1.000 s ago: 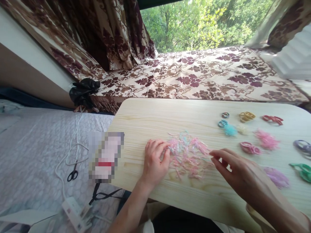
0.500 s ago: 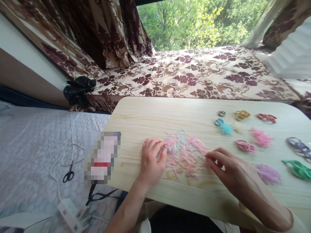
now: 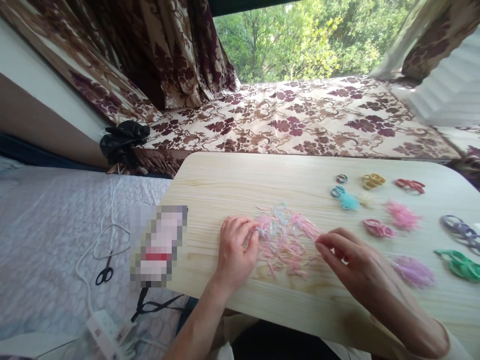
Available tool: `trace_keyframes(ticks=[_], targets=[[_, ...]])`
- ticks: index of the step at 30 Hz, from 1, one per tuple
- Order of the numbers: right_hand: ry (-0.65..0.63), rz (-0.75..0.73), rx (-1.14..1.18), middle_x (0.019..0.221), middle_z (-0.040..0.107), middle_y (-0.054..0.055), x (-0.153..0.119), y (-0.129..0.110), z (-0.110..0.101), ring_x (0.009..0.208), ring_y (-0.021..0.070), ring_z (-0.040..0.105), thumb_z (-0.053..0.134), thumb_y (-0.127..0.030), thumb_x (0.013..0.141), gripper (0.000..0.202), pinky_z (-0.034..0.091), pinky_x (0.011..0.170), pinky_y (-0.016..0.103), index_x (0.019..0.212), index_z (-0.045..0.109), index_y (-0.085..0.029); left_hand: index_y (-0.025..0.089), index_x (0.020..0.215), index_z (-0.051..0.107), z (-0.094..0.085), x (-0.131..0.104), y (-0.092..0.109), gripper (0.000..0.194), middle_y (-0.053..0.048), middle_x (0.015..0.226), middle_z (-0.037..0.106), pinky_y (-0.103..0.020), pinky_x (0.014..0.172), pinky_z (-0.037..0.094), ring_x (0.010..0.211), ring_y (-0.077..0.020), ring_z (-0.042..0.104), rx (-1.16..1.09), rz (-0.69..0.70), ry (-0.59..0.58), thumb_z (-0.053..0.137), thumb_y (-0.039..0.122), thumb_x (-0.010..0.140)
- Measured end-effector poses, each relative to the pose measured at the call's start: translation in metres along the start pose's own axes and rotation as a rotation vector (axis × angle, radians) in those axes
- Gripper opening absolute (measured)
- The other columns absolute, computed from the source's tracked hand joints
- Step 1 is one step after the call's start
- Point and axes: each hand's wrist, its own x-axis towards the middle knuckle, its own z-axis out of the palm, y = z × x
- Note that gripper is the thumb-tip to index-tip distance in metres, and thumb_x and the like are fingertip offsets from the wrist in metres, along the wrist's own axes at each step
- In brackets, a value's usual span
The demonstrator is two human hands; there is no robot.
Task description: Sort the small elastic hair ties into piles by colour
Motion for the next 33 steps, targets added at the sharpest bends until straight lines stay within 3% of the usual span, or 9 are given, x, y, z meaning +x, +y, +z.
trace_keyframes(ticks=[10, 14, 19, 27, 30, 33], targets=[[-0.048, 0.096, 0.174, 0.063, 0.064, -0.001, -0.003, 0.004, 0.000, 0.053, 0.0135, 0.058, 0.046, -0.041, 0.093, 0.028, 0.044, 0.051, 0.025, 0.081, 0.063, -0.023, 0.021, 0.099, 0.065, 0.000, 0.001, 0.001, 0.016, -0.005, 0.103, 0.069, -0.042, 0.102, 0.042, 0.103, -0.0204, 0.061, -0.012, -0.001, -0.001, 0.054, 0.013, 0.091], [0.082, 0.065, 0.040, 0.070, 0.066, 0.001, 0.000, 0.011, 0.000, 0.055, 0.0137, 0.060, 0.047, -0.040, 0.092, 0.027, 0.043, 0.053, 0.027, 0.079, 0.063, -0.023, 0.021, 0.099, 0.065, 0.000, 0.000, -0.001, 0.016, -0.004, 0.103, 0.069, -0.041, 0.101, 0.043, 0.103, -0.0202, 0.061, -0.012, 0.005, 0.001, 0.054, 0.013, 0.090], [0.096, 0.085, -0.136, 0.073, 0.066, 0.003, 0.003, 0.024, -0.004, 0.063, 0.0179, 0.064, 0.042, -0.041, 0.092, 0.032, 0.043, 0.057, 0.030, 0.077, 0.063, -0.023, 0.022, 0.101, 0.065, 0.001, -0.001, -0.002, 0.017, -0.004, 0.104, 0.069, -0.045, 0.104, 0.042, 0.104, -0.0213, 0.061, -0.007, 0.001, -0.004, 0.053, 0.014, 0.091], [0.166, 0.343, -0.406, 0.078, 0.071, 0.007, 0.043, 0.045, -0.017, 0.070, 0.0236, 0.065, 0.045, -0.034, 0.088, 0.027, 0.039, 0.058, 0.032, 0.076, 0.065, -0.021, 0.023, 0.104, 0.065, 0.005, -0.003, -0.007, 0.018, -0.004, 0.105, 0.070, -0.048, 0.107, 0.040, 0.105, -0.0218, 0.062, 0.008, 0.015, 0.006, 0.053, 0.017, 0.092], [0.194, 0.405, -0.447, 0.084, 0.072, 0.010, 0.053, 0.049, -0.018, 0.071, 0.0243, 0.065, 0.044, -0.028, 0.088, 0.026, 0.040, 0.058, 0.033, 0.082, 0.068, -0.019, 0.024, 0.104, 0.065, 0.005, -0.004, -0.007, 0.019, -0.004, 0.105, 0.070, -0.048, 0.107, 0.040, 0.105, -0.0218, 0.063, 0.010, 0.022, 0.016, 0.053, 0.017, 0.092], [0.216, 0.342, -0.430, 0.085, 0.073, 0.009, 0.042, 0.042, -0.021, 0.072, 0.0236, 0.066, 0.045, -0.029, 0.089, 0.028, 0.042, 0.058, 0.033, 0.094, 0.069, -0.018, 0.024, 0.104, 0.065, 0.004, -0.003, -0.005, 0.019, -0.004, 0.106, 0.070, -0.048, 0.107, 0.040, 0.105, -0.0217, 0.062, 0.005, 0.020, 0.012, 0.053, 0.016, 0.092]])
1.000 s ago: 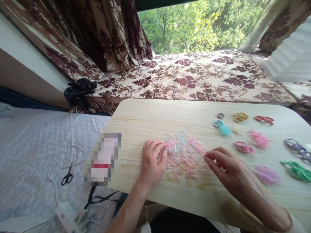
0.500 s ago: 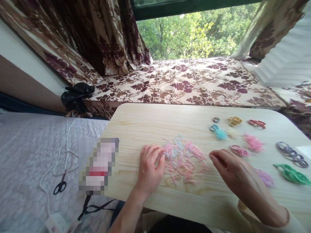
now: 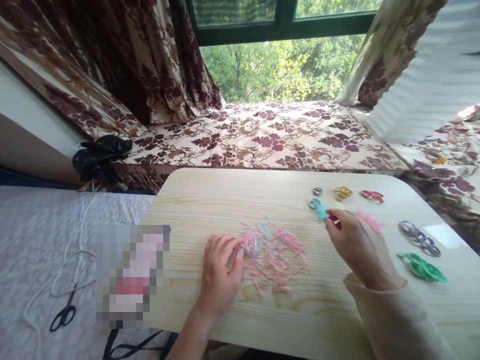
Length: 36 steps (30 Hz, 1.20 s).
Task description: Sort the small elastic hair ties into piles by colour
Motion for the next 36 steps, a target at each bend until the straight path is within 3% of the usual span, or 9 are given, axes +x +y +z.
trace_keyframes(ticks=[3, 6, 8, 12, 16, 18, 24, 30, 36], targets=[[0.099, -0.225, 0.102, 0.096, 0.072, 0.008, -0.029, 0.000, -0.010, 0.076, 0.0207, 0.068, 0.041, -0.036, 0.096, 0.033, 0.047, 0.063, 0.031, 0.105, 0.067, -0.019, 0.023, 0.103, 0.065, -0.001, 0.001, 0.002, 0.018, -0.004, 0.106, 0.070, -0.047, 0.106, 0.041, 0.106, -0.0216, 0.062, -0.004, -0.014, -0.007, 0.052, 0.016, 0.092], [0.163, -0.444, 0.073, 0.119, 0.067, 0.012, -0.065, 0.003, -0.002, 0.103, 0.0263, 0.065, 0.038, -0.042, 0.099, 0.039, 0.051, 0.081, 0.036, 0.118, 0.063, -0.019, 0.023, 0.103, 0.065, -0.002, 0.002, 0.004, 0.018, -0.005, 0.105, 0.070, -0.047, 0.106, 0.041, 0.105, -0.0216, 0.062, 0.002, -0.029, -0.013, 0.052, 0.016, 0.092], [0.185, -0.479, -0.005, 0.130, 0.061, 0.017, -0.086, 0.003, 0.013, 0.118, 0.0321, 0.059, 0.036, -0.043, 0.099, 0.044, 0.049, 0.089, 0.044, 0.125, 0.059, -0.016, 0.022, 0.105, 0.064, -0.003, 0.002, 0.005, 0.019, -0.005, 0.106, 0.070, -0.047, 0.106, 0.042, 0.106, -0.0217, 0.062, -0.003, -0.039, -0.014, 0.051, 0.016, 0.092], [0.152, -0.505, -0.032, 0.143, 0.053, 0.019, -0.111, -0.016, 0.042, 0.133, 0.0306, 0.048, 0.036, -0.038, 0.099, 0.046, 0.042, 0.102, 0.048, 0.135, 0.052, -0.014, 0.021, 0.116, 0.059, -0.002, 0.002, 0.005, 0.025, -0.007, 0.111, 0.069, -0.047, 0.106, 0.044, 0.110, -0.0226, 0.061, -0.030, -0.063, -0.007, 0.052, 0.017, 0.092], [0.057, -0.603, 0.051, 0.148, 0.050, 0.014, -0.107, -0.045, 0.042, 0.138, 0.0258, 0.044, 0.035, -0.036, 0.099, 0.045, 0.036, 0.109, 0.047, 0.135, 0.054, -0.016, 0.021, 0.123, 0.056, -0.001, 0.002, 0.003, 0.031, -0.009, 0.115, 0.067, -0.047, 0.105, 0.046, 0.112, -0.0231, 0.060, -0.041, -0.093, 0.010, 0.052, 0.020, 0.092], [0.032, -0.642, 0.098, 0.147, 0.052, 0.013, -0.101, -0.049, 0.035, 0.135, 0.0243, 0.047, 0.035, -0.035, 0.099, 0.044, 0.038, 0.107, 0.045, 0.135, 0.054, -0.018, 0.021, 0.124, 0.055, -0.002, 0.003, 0.003, 0.030, -0.010, 0.117, 0.066, -0.045, 0.104, 0.047, 0.114, -0.0230, 0.059, -0.048, -0.111, 0.020, 0.051, 0.022, 0.093], [0.097, -0.598, 0.280, 0.128, 0.064, 0.011, -0.105, -0.012, 0.022, 0.115, 0.0263, 0.060, 0.046, -0.035, 0.095, 0.035, 0.049, 0.095, 0.043, 0.124, 0.062, -0.025, 0.022, 0.130, 0.051, -0.017, -0.003, 0.020, 0.036, -0.012, 0.130, 0.060, -0.047, 0.110, 0.044, 0.127, -0.0247, 0.053, -0.023, -0.081, -0.054, 0.052, 0.027, 0.094], [0.156, -0.613, 0.391, 0.118, 0.066, 0.011, -0.112, -0.014, 0.029, 0.109, 0.0258, 0.060, 0.050, -0.028, 0.093, 0.024, 0.051, 0.088, 0.042, 0.106, 0.070, -0.025, 0.023, 0.147, 0.034, -0.003, -0.021, 0.043, 0.079, -0.016, 0.151, 0.045, -0.067, 0.117, 0.024, 0.145, -0.0372, 0.034, 0.191, 0.095, -0.257, 0.071, 0.041, 0.080], [0.291, -0.532, 0.441, 0.111, 0.066, 0.011, -0.109, -0.017, 0.036, 0.102, 0.0244, 0.061, 0.048, -0.027, 0.095, 0.024, 0.051, 0.083, 0.039, 0.106, 0.068, -0.021, 0.022, 0.143, 0.041, 0.008, -0.020, 0.034, 0.063, -0.015, 0.147, 0.051, -0.065, 0.118, 0.025, 0.145, -0.0353, 0.035, 0.289, 0.054, -0.099, 0.064, 0.036, 0.087]])
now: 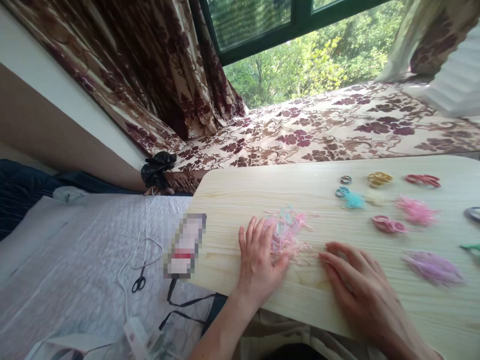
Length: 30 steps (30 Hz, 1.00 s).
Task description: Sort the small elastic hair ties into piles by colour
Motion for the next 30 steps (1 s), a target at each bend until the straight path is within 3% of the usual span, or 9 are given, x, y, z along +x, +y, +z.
trace_keyframes(ticks=[6, 11, 16, 23, 30], targets=[[0.078, 0.101, -0.054, 0.106, 0.067, 0.009, -0.005, 0.003, -0.001, 0.096, 0.0246, 0.063, 0.047, -0.030, 0.095, 0.023, 0.048, 0.082, 0.041, 0.101, 0.068, -0.022, 0.020, 0.128, 0.054, 0.000, -0.002, -0.007, 0.038, -0.014, 0.133, 0.059, -0.056, 0.115, 0.037, 0.138, -0.0304, 0.044, -0.143, -0.065, 0.185, 0.058, 0.031, 0.092], [0.102, 0.101, -0.120, 0.103, 0.068, 0.008, -0.008, 0.003, -0.001, 0.093, 0.0244, 0.063, 0.046, -0.028, 0.094, 0.024, 0.047, 0.080, 0.041, 0.096, 0.069, -0.022, 0.020, 0.118, 0.060, 0.000, -0.002, -0.015, 0.025, -0.011, 0.123, 0.063, -0.050, 0.113, 0.041, 0.130, -0.0257, 0.051, -0.291, -0.102, 0.243, 0.052, 0.029, 0.095], [0.104, 0.171, -0.143, 0.105, 0.069, 0.008, -0.009, 0.004, -0.002, 0.097, 0.0254, 0.062, 0.046, -0.031, 0.092, 0.026, 0.047, 0.084, 0.042, 0.097, 0.070, -0.022, 0.020, 0.113, 0.062, 0.000, -0.002, -0.017, 0.023, -0.010, 0.120, 0.064, -0.047, 0.112, 0.043, 0.126, -0.0245, 0.053, -0.364, -0.125, 0.282, 0.052, 0.030, 0.095], [0.012, 0.217, -0.167, 0.112, 0.068, 0.008, -0.007, 0.000, 0.000, 0.107, 0.0275, 0.059, 0.049, -0.040, 0.092, 0.030, 0.045, 0.090, 0.045, 0.092, 0.076, -0.025, 0.018, 0.109, 0.064, 0.001, 0.000, -0.018, 0.022, -0.010, 0.113, 0.067, -0.046, 0.107, 0.046, 0.116, -0.0237, 0.058, -0.399, -0.109, 0.313, 0.053, 0.030, 0.093], [-0.041, 0.224, -0.153, 0.109, 0.068, 0.007, -0.002, -0.004, -0.002, 0.101, 0.0248, 0.058, 0.053, -0.031, 0.092, 0.023, 0.042, 0.086, 0.041, 0.086, 0.075, -0.026, 0.019, 0.111, 0.064, 0.005, 0.000, -0.023, 0.024, -0.009, 0.112, 0.068, -0.044, 0.103, 0.049, 0.114, -0.0237, 0.060, -0.393, -0.096, 0.329, 0.053, 0.031, 0.092]])
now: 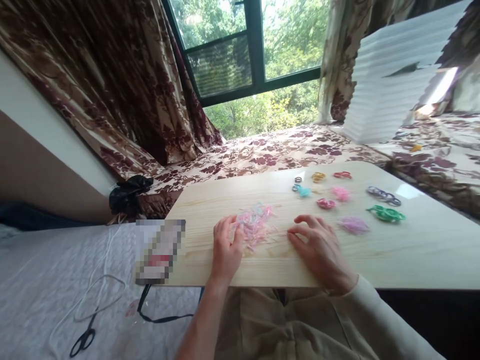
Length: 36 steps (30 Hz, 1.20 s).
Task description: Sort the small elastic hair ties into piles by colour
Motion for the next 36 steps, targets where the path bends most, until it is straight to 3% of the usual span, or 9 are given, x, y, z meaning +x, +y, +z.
trace_keyframes(ticks=[5, 11, 15, 21, 25, 32, 36], targets=[[-0.015, -0.042, -0.043, 0.099, 0.067, 0.006, 0.002, -0.008, -0.002, 0.094, 0.0209, 0.057, 0.050, -0.023, 0.094, 0.023, 0.041, 0.082, 0.035, 0.080, 0.069, -0.022, 0.019, 0.111, 0.064, 0.002, 0.000, -0.003, 0.025, -0.009, 0.110, 0.069, -0.045, 0.100, 0.051, 0.110, -0.0243, 0.061, -0.002, 0.026, -0.006, 0.053, 0.031, 0.091], [0.015, -0.067, -0.085, 0.089, 0.066, 0.006, -0.004, -0.010, -0.012, 0.086, 0.0204, 0.057, 0.046, -0.018, 0.094, 0.025, 0.040, 0.080, 0.035, 0.076, 0.064, -0.020, 0.019, 0.109, 0.065, 0.002, 0.001, -0.003, 0.025, -0.009, 0.110, 0.070, -0.047, 0.099, 0.051, 0.109, -0.0250, 0.062, -0.002, 0.050, -0.014, 0.052, 0.031, 0.091], [0.051, -0.095, -0.092, 0.088, 0.068, 0.004, -0.019, 0.011, -0.027, 0.084, 0.0192, 0.059, 0.043, -0.025, 0.097, 0.031, 0.042, 0.080, 0.035, 0.074, 0.064, -0.023, 0.019, 0.110, 0.065, 0.003, 0.000, -0.006, 0.027, -0.010, 0.111, 0.070, -0.047, 0.098, 0.052, 0.109, -0.0252, 0.063, -0.038, 0.000, -0.027, 0.054, 0.034, 0.091], [0.268, 0.038, -0.198, 0.097, 0.070, 0.006, -0.029, 0.073, -0.055, 0.093, 0.0240, 0.063, 0.046, -0.040, 0.095, 0.032, 0.046, 0.080, 0.038, 0.084, 0.070, -0.023, 0.019, 0.112, 0.065, 0.004, -0.001, -0.008, 0.031, -0.010, 0.113, 0.069, -0.048, 0.102, 0.049, 0.112, -0.0259, 0.061, -0.058, -0.042, -0.065, 0.054, 0.037, 0.090], [0.253, 0.116, -0.302, 0.096, 0.071, 0.009, -0.021, 0.101, -0.063, 0.091, 0.0267, 0.063, 0.046, -0.039, 0.092, 0.033, 0.048, 0.078, 0.041, 0.084, 0.073, -0.021, 0.019, 0.108, 0.066, 0.004, -0.001, -0.009, 0.030, -0.010, 0.113, 0.070, -0.048, 0.103, 0.048, 0.112, -0.0268, 0.060, -0.064, -0.058, -0.072, 0.054, 0.038, 0.088], [0.227, 0.117, -0.333, 0.093, 0.072, 0.009, -0.019, 0.109, -0.057, 0.090, 0.0275, 0.064, 0.046, -0.037, 0.092, 0.035, 0.049, 0.074, 0.042, 0.082, 0.075, -0.021, 0.020, 0.106, 0.066, 0.004, 0.000, -0.008, 0.030, -0.010, 0.112, 0.070, -0.048, 0.103, 0.046, 0.113, -0.0276, 0.059, -0.063, -0.075, -0.091, 0.054, 0.039, 0.086], [0.305, 0.081, -0.345, 0.095, 0.072, 0.010, -0.026, 0.100, -0.064, 0.090, 0.0294, 0.064, 0.044, -0.038, 0.094, 0.037, 0.050, 0.074, 0.044, 0.088, 0.075, -0.018, 0.019, 0.106, 0.066, 0.004, 0.000, -0.007, 0.029, -0.009, 0.112, 0.070, -0.048, 0.104, 0.046, 0.113, -0.0276, 0.059, -0.068, -0.074, -0.091, 0.055, 0.038, 0.086]])
